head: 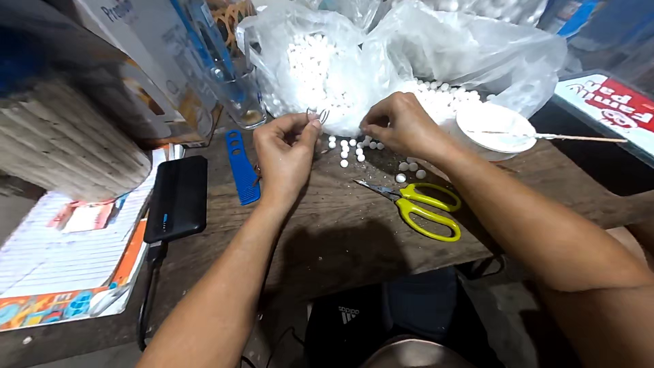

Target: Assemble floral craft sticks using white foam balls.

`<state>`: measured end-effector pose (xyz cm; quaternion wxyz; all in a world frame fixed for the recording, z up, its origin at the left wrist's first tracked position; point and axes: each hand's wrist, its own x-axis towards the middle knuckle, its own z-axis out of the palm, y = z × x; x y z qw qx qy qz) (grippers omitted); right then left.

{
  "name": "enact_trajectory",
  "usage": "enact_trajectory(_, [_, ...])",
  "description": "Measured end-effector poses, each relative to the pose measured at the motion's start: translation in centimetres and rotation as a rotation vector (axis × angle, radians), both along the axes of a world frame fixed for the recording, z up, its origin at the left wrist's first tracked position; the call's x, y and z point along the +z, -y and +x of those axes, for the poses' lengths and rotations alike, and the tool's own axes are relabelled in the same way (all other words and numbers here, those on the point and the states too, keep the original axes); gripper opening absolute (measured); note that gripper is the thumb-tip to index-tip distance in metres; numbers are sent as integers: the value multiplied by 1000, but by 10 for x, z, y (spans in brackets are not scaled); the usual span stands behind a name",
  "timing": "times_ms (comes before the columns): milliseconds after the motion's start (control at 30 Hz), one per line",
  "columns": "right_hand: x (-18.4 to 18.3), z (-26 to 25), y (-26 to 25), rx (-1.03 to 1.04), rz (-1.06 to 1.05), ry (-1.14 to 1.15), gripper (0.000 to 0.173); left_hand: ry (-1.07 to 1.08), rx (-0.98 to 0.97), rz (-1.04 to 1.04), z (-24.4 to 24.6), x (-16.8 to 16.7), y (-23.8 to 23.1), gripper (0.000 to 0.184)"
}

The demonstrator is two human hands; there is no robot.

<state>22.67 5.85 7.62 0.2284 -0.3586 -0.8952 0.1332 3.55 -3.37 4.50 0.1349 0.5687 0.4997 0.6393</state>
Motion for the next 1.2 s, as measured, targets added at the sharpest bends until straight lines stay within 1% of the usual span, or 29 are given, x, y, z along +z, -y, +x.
enact_trajectory(100, [-5, -17, -3, 186, 28, -6, 17, -7, -4, 14, -1, -1, -1, 7])
enact_trajectory(167, [2, -23, -8, 240, 35, 33, 20, -4, -5, 8, -1, -2, -1, 7])
enact_trajectory(233, [15, -13, -10, 169, 54, 4, 21, 1, -10, -4, 0, -2, -1, 7])
enact_trajectory(300, [25, 3, -5, 9, 105, -21, 17, -6, -16, -13, 3, -4, -1, 7])
enact_trajectory(367, [23, 12, 2, -115, 81, 87, 14, -40, -40, -19, 9, -7, -1, 7])
enact_trajectory(400, [17, 14, 4, -143, 51, 153, 12, -62, -51, -28, 11, -9, 0, 8])
enact_trajectory(467, [6, 12, 4, -186, -2, 271, 12, -99, -59, -52, 15, -12, 1, 9])
enact_trajectory(533, [2, 10, 1, -223, -44, 341, 17, -116, -60, -68, 17, -15, 2, 9])
enact_trajectory(700, [-10, 11, -6, -203, -6, 369, 18, -111, -83, -82, 20, -19, 2, 8])
enact_trajectory(800, [-16, 13, -10, -187, 22, 335, 16, -88, -105, -74, 22, -20, 4, 7])
enact_trajectory(867, [-19, 16, -12, -172, 49, 262, 14, -80, -116, -78, 22, -20, 5, 7])
enact_trajectory(900, [-19, 18, -11, -158, 62, 185, 14, -90, -126, -80, 22, -21, 6, 7])
enact_trajectory(967, [-15, 23, -6, -123, 41, -59, 14, -129, -157, -84, 20, -22, 11, 8])
enact_trajectory(1000, [-12, 25, -2, -100, -19, -198, 14, -143, -159, -79, 20, -23, 12, 8])
enact_trajectory(1033, [-9, 25, 3, -44, -127, -365, 16, -155, -155, -70, 21, -23, 12, 7])
enact_trajectory(1100, [-5, 22, 12, 107, -461, -667, 22, -190, -140, -51, 24, -24, 13, 7])
enact_trajectory(1133, [-5, 20, 15, 158, -595, -751, 22, -210, -135, -44, 26, -24, 13, 7])
enact_trajectory(1200, [-5, 18, 16, 194, -742, -799, 23, -253, -127, -24, 27, -24, 14, 7])
